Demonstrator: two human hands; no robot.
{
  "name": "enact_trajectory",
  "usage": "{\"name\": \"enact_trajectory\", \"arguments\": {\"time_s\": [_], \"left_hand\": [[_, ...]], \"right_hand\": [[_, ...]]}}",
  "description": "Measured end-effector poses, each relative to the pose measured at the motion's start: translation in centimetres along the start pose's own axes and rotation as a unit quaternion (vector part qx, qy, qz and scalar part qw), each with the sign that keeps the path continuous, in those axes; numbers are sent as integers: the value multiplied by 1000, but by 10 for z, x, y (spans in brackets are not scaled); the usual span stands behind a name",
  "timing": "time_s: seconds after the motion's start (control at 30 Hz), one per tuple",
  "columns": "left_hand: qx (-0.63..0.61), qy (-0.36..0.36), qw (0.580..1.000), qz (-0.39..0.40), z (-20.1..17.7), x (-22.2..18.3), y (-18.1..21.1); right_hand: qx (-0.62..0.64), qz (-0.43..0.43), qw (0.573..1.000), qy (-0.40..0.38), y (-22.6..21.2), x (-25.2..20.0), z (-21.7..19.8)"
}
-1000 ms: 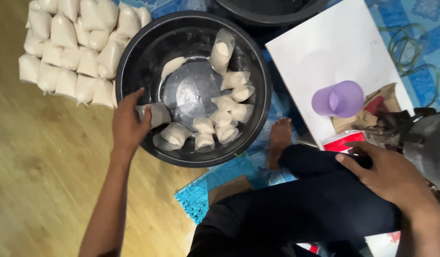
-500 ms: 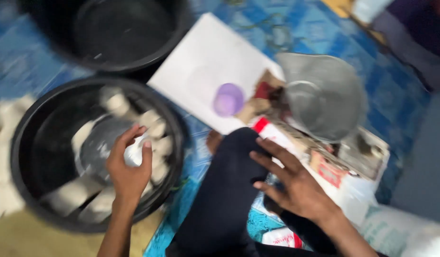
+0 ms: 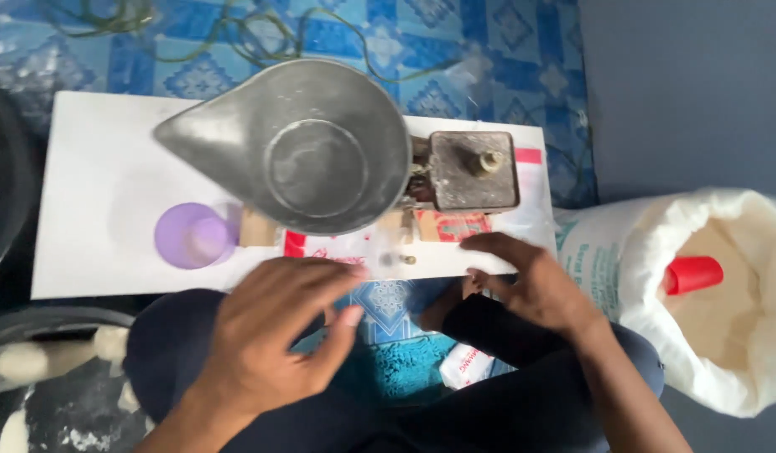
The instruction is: Weighing and bagging powder from a large sack into smaller plastic bags using a scoop and a scale.
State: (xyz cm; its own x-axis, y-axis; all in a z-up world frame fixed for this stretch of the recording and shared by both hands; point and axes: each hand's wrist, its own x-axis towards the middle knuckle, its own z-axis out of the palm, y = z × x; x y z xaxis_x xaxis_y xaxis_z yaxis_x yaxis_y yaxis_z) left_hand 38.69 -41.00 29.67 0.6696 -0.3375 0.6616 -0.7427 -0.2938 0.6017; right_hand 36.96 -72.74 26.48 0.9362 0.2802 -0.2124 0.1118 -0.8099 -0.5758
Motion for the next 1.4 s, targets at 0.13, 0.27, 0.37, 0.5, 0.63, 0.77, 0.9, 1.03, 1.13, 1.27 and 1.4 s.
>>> {"name": "enact_trajectory", "arguments": {"time_s": [0.13,0.27,0.37,0.5,0.63,0.77,0.9,1.03,1.13,1.27,1.4], "left_hand": [[-21,-84,995,49,45,18,5],[-17,-194,979,61,101,9,2],[3,-292,955,56,147,-6,-11],[35,-479,877,-12,208,-26,-30],[23,-513,856,-49,281,-38,-42],[56,-457,886,-56,366,-55,-61],[104,-525,839,-97,412,-24,-63],[150,-536,824,-105,451,-35,-77],[210,-541,808,-100,459,-38,-79],[214,-547,804,-89,457,-37,-79],[210,-462,861,-34,466,-73,-96]], "right_hand": [[-15,-10,992,129,39,-6,-30],[44,42,980,191,62,-3,-60],[52,22,976,212,89,1,-68],[-31,17,982,188,140,9,-58],[-113,113,983,94,179,5,-47],[-142,308,940,-37,192,-1,-41],[-166,357,913,-102,197,0,-31],[-238,311,907,-156,220,1,8],[-253,289,896,-222,241,3,33],[-232,301,893,-240,252,1,43],[-208,307,895,-249,224,5,10]]}}
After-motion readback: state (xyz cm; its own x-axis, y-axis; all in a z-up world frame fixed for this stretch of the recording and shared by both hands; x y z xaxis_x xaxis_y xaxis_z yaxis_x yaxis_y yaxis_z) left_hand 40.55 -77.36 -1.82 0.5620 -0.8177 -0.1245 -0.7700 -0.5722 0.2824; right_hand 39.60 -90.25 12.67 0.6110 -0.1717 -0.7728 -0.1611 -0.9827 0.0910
